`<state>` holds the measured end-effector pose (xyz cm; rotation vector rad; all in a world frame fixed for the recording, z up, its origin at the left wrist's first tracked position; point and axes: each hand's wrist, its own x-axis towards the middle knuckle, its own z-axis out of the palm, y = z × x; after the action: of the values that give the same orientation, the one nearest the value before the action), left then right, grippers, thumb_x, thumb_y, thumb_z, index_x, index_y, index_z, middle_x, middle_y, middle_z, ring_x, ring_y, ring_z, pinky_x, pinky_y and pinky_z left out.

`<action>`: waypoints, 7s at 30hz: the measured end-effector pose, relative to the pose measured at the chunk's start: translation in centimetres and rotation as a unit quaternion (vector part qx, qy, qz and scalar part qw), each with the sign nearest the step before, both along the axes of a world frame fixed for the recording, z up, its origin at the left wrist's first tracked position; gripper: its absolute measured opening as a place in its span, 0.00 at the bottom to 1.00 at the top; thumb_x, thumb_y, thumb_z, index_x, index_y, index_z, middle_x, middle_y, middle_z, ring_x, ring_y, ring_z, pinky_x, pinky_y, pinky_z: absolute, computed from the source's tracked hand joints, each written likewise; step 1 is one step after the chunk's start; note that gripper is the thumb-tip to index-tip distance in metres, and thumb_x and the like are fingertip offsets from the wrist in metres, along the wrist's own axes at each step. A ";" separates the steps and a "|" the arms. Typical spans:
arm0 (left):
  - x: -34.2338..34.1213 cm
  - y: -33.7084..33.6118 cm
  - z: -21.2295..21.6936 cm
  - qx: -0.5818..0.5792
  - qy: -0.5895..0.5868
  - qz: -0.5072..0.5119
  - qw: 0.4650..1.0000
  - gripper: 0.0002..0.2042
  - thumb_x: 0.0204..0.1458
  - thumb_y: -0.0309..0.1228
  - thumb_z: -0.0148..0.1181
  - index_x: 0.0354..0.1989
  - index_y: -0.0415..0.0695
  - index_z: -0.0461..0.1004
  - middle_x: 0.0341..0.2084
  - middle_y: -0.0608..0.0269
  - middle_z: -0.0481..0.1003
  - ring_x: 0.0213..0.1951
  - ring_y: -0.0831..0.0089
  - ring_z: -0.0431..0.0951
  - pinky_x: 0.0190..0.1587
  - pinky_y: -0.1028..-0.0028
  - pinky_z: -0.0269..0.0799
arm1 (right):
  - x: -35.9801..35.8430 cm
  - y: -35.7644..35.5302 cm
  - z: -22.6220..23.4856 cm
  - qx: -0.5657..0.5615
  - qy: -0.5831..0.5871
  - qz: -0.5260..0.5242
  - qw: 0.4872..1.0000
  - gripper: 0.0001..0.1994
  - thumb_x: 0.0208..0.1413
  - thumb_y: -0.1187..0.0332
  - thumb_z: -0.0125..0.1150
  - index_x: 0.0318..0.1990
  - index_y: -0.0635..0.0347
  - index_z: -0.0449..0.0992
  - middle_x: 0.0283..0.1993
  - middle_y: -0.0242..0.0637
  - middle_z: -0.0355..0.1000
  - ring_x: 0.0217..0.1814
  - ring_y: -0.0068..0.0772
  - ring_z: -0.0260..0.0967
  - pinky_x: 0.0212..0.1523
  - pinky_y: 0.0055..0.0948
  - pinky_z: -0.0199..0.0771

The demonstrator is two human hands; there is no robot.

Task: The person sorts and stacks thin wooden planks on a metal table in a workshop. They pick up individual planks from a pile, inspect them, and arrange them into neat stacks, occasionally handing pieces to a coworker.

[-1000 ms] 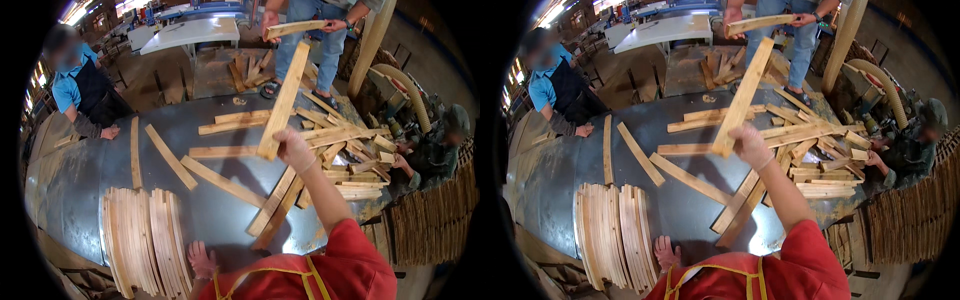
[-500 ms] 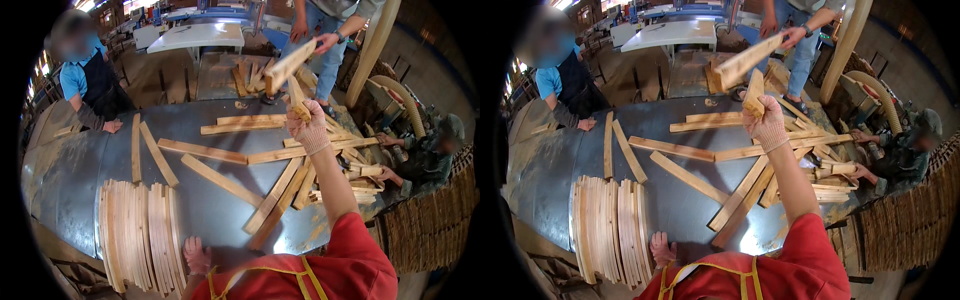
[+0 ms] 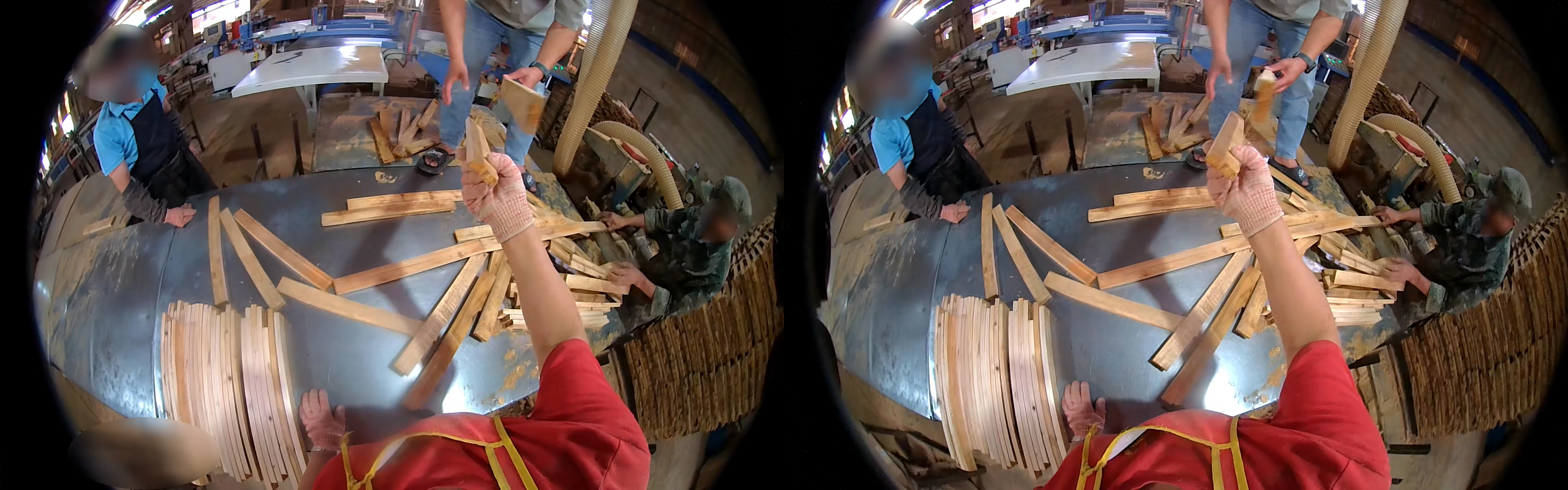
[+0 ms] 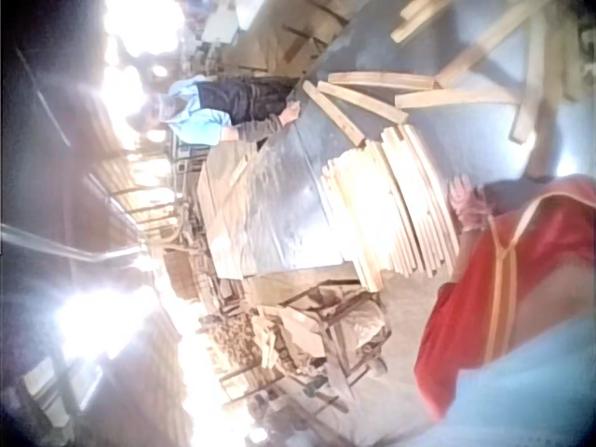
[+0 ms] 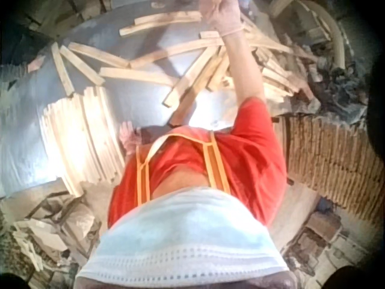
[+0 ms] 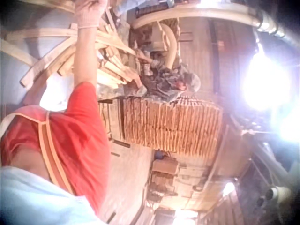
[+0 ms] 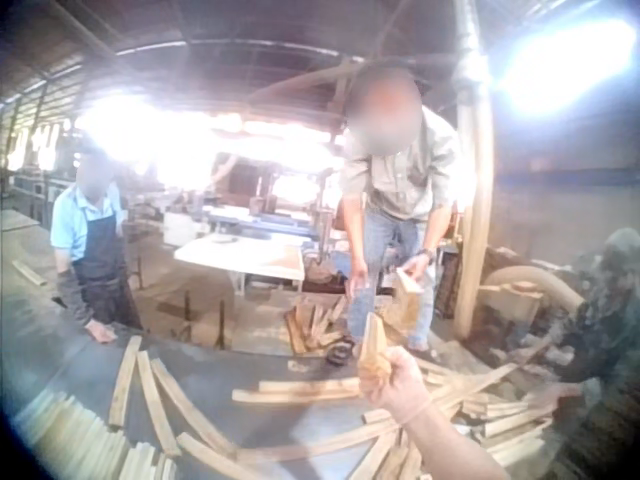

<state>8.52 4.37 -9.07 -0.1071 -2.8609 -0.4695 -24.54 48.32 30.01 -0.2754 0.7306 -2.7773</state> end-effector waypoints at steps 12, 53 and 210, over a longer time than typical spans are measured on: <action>-0.1 0.4 0.8 -0.009 -0.034 0.007 0.999 0.36 0.49 0.38 0.73 0.67 0.41 0.66 0.67 0.49 0.66 0.73 0.44 0.60 0.73 0.46 0.57 | 1.3 1.0 -0.1 0.060 0.060 -0.046 0.995 0.18 0.55 0.71 0.69 0.52 0.68 0.78 0.40 0.44 0.81 0.32 0.37 0.80 0.30 0.33 0.88; -0.6 -1.0 8.9 -0.115 -0.163 0.125 0.972 0.36 0.53 0.33 0.62 0.74 0.46 0.64 0.74 0.54 0.61 0.76 0.53 0.59 0.75 0.46 0.56 | 25.1 -8.6 -25.7 0.743 -0.028 -0.081 0.664 0.25 0.62 0.56 0.60 0.63 0.58 0.76 0.55 0.53 0.79 0.60 0.55 0.77 0.61 0.45 0.75; -5.0 13.1 18.9 0.219 -0.076 0.024 0.973 0.24 0.56 0.31 0.67 0.63 0.43 0.76 0.59 0.44 0.77 0.58 0.44 0.79 0.58 0.52 0.78 | -18.4 -4.9 -5.4 0.441 -0.060 -0.411 0.795 0.61 0.49 0.57 0.84 0.82 0.64 0.43 0.77 0.58 0.60 0.76 0.49 0.62 0.74 0.41 0.62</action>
<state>3.47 17.44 9.79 0.0782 -2.8156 -1.1247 -42.93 43.39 24.57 0.5260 2.4245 -2.6287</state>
